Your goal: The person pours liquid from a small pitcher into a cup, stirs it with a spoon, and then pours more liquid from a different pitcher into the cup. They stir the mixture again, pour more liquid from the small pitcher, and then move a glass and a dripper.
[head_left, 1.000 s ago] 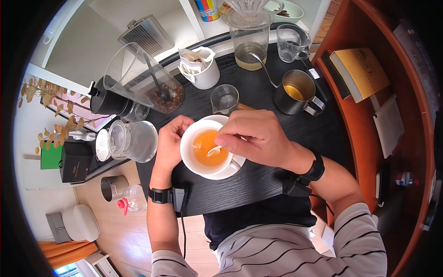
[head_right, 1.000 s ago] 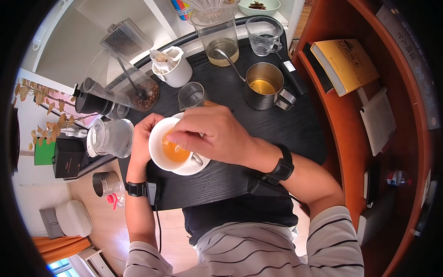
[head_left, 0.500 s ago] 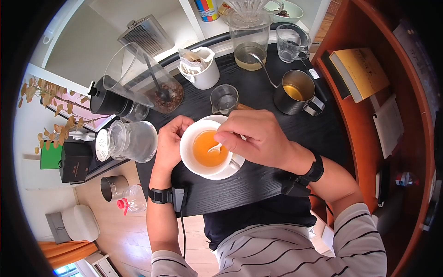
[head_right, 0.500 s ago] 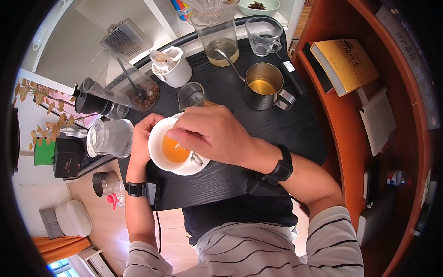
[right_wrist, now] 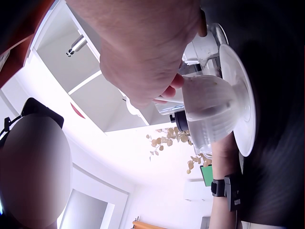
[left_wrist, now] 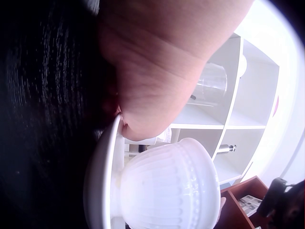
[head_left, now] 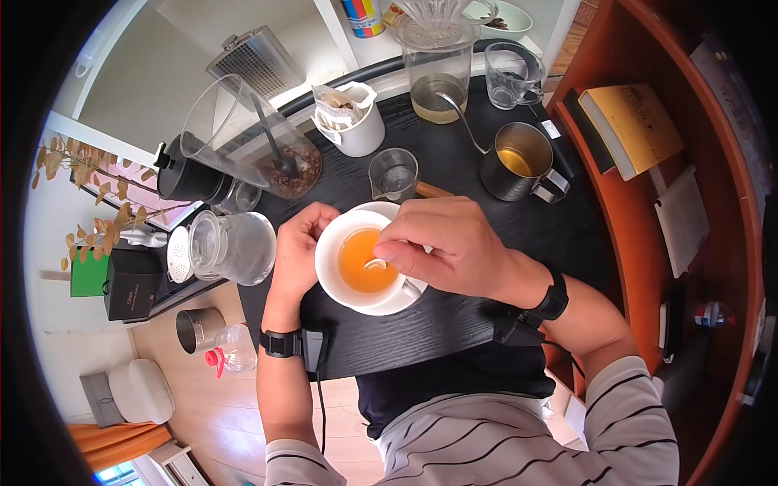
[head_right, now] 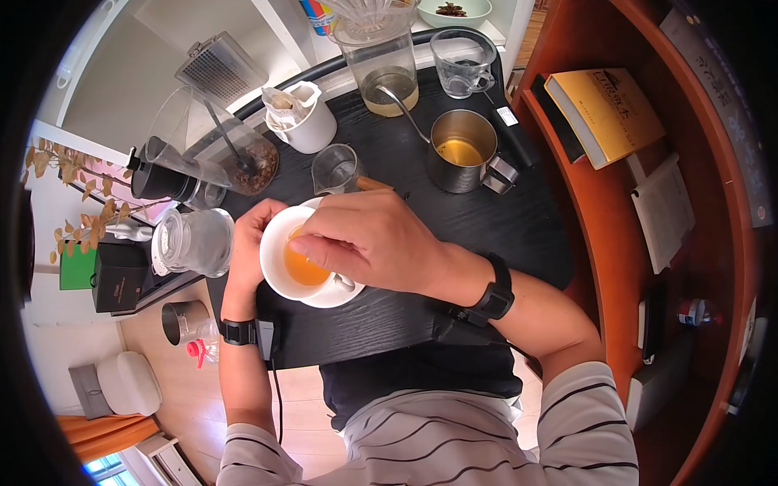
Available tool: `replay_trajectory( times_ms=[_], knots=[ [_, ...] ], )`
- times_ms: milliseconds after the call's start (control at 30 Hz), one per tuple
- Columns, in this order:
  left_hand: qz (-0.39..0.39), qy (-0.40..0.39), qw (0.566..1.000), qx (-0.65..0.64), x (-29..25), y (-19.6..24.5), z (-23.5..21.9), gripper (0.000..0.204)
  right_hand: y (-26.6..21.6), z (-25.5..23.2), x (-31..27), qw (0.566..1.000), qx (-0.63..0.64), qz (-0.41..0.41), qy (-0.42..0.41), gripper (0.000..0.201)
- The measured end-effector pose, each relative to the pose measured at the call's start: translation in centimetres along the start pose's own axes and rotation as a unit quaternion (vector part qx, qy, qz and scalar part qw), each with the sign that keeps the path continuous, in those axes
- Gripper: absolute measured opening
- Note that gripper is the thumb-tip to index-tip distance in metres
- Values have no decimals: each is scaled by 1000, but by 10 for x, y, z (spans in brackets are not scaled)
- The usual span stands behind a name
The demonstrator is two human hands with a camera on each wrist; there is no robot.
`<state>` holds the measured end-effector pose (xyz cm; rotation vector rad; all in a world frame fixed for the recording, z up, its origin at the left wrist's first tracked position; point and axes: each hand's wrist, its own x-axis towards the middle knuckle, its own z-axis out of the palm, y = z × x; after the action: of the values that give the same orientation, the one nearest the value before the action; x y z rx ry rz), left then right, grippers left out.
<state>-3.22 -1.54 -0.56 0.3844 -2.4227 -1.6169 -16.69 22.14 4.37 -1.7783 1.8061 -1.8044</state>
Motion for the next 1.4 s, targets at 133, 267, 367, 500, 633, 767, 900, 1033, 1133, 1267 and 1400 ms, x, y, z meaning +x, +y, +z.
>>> replay_trajectory(
  times_ms=[133,267,367,500,633,767,900,1033,1133,1267,1400],
  knots=[
    [-1,1,1000,-4,0,1,0,13,3,2,-1,1000,2,-13,10,8],
    [1,7,1000,2,0,2,1,13,5,1,-1,999,-1,-17,34,9],
    [5,10,1000,14,0,1,0,13,6,3,-1,998,2,-7,64,9],
    [-2,10,1000,-8,0,-2,1,12,7,3,0,995,-2,26,95,8],
    [-1,14,1000,11,0,-1,0,13,8,2,2,995,-5,31,99,9],
    [-4,22,1000,2,0,1,1,13,6,1,2,994,-17,45,99,10],
    [0,23,1000,6,1,-1,0,15,4,0,1,994,-33,69,78,12],
    [-25,-11,999,30,0,3,-5,16,4,1,1,995,-7,79,62,10],
    [-25,-6,999,39,-1,8,-4,16,2,0,-1,995,22,95,35,10],
    [-18,3,999,30,-1,9,-4,16,2,-2,-2,995,41,87,7,11],
    [-11,11,998,53,-2,11,-3,17,1,-2,-4,996,54,68,5,11]
  ],
)
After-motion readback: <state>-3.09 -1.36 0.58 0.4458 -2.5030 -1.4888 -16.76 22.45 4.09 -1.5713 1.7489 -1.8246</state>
